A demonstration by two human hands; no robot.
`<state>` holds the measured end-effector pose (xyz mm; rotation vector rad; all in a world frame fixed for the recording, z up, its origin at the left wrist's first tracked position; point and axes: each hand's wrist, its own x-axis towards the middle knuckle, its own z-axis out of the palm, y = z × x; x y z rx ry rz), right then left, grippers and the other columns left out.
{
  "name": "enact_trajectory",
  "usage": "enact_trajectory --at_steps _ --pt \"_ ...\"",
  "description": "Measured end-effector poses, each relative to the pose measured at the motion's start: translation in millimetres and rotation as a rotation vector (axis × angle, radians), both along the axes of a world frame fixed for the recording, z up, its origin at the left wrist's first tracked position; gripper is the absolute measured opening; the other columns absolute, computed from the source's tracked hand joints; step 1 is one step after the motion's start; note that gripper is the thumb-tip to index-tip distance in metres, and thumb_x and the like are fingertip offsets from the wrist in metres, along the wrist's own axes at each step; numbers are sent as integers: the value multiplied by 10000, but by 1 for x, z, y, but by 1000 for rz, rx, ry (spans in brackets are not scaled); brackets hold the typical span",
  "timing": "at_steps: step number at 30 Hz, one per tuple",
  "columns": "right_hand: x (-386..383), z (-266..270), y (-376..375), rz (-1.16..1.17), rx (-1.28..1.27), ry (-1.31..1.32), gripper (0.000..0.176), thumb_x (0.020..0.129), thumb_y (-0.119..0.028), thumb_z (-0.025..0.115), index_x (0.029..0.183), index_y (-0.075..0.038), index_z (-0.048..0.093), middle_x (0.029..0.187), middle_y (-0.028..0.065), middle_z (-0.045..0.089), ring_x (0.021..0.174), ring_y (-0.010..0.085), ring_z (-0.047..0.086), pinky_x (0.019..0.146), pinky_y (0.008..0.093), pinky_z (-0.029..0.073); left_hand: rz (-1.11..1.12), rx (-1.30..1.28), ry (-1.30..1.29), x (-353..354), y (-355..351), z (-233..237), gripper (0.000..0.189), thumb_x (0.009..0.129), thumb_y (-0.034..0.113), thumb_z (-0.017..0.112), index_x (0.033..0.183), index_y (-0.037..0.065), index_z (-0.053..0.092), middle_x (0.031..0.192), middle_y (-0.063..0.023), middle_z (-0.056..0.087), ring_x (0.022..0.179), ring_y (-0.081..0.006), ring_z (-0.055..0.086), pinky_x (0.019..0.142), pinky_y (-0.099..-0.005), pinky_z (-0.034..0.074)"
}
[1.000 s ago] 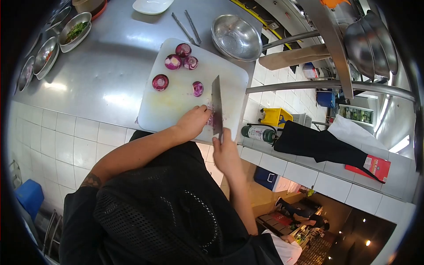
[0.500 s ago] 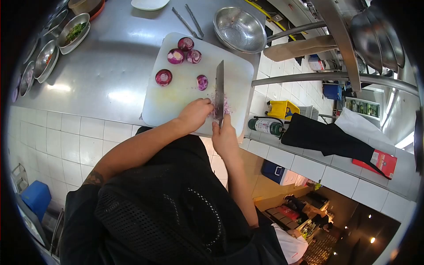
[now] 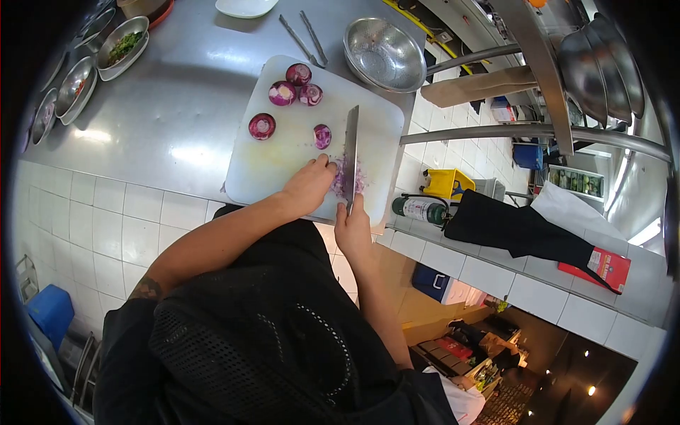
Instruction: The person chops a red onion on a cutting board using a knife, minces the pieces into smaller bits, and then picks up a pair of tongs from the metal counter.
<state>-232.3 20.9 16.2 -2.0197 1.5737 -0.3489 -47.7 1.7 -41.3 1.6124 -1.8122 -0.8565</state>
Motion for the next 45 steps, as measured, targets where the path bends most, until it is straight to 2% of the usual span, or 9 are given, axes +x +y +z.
enact_trajectory --at_steps 4,6,11,18,21,28,32,41,45 --pt "-10 57 -45 -46 269 93 347 1089 -195 615 1335 37 536 830 313 675 747 361 737 686 469 555 -17 -17 49 -14 -15 3 357 829 -136 619 1184 -98 635 1231 -305 610 1151 -463 652 998 -495 564" --pt "-32 88 -43 91 194 62 284 1064 -193 629 1236 18 547 906 375 684 915 590 663 756 621 500 12 -22 112 -27 -22 0 394 823 -133 628 1215 -96 630 1247 -305 609 1155 -483 642 1028 -505 547" --pt "-51 0 -21 27 69 106 321 1065 -165 633 1266 72 558 861 377 668 880 563 688 745 591 518 89 -66 136 -33 -21 -1 520 801 -103 684 1317 -84 613 1287 -265 616 1217 -463 601 1095 -490 508" --pt "-70 63 -39 117 263 90 324 1064 -171 610 1301 30 522 898 398 673 895 609 658 768 648 504 80 -103 -179 -32 -44 17 583 781 -99 681 1359 -82 603 1331 -248 598 1250 -433 578 1108 -478 502" --pt "-62 -8 -27 89 57 -4 291 1057 -184 621 1261 5 538 879 371 687 902 600 665 783 649 510 -1 40 -62 -37 -41 14 579 788 -103 646 1365 -79 600 1344 -239 597 1264 -445 572 1109 -483 499" --pt "-96 51 -63 94 84 114 258 1041 -196 633 1232 -28 594 818 298 707 808 537 696 720 619 542 71 -61 86 -41 -36 18 552 783 -131 572 1327 -68 642 1292 -242 618 1221 -446 580 1080 -502 487" --pt "-93 4 -46 104 -57 140 254 1034 -172 622 1223 -15 556 854 270 724 785 510 713 718 616 554 116 -151 -129 -40 -66 17 490 798 -106 586 1280 -67 661 1282 -240 637 1240 -467 580 1085 -500 503" --pt "-79 80 -43 177 190 -17 273 1051 -185 618 1208 12 512 879 346 706 858 574 686 788 656 522 28 -88 -39 -45 -58 22 418 835 -63 562 1237 -47 676 1229 -230 649 1182 -454 594 1071 -506 495" --pt "-51 -4 -24 36 151 18 270 1061 -172 585 1231 24 511 915 359 712 911 575 690 821 670 515 -40 -183 -153 -39 -61 5 353 884 -58 546 1208 -35 685 1183 -222 647 1128 -449 599 1016 -506 499"
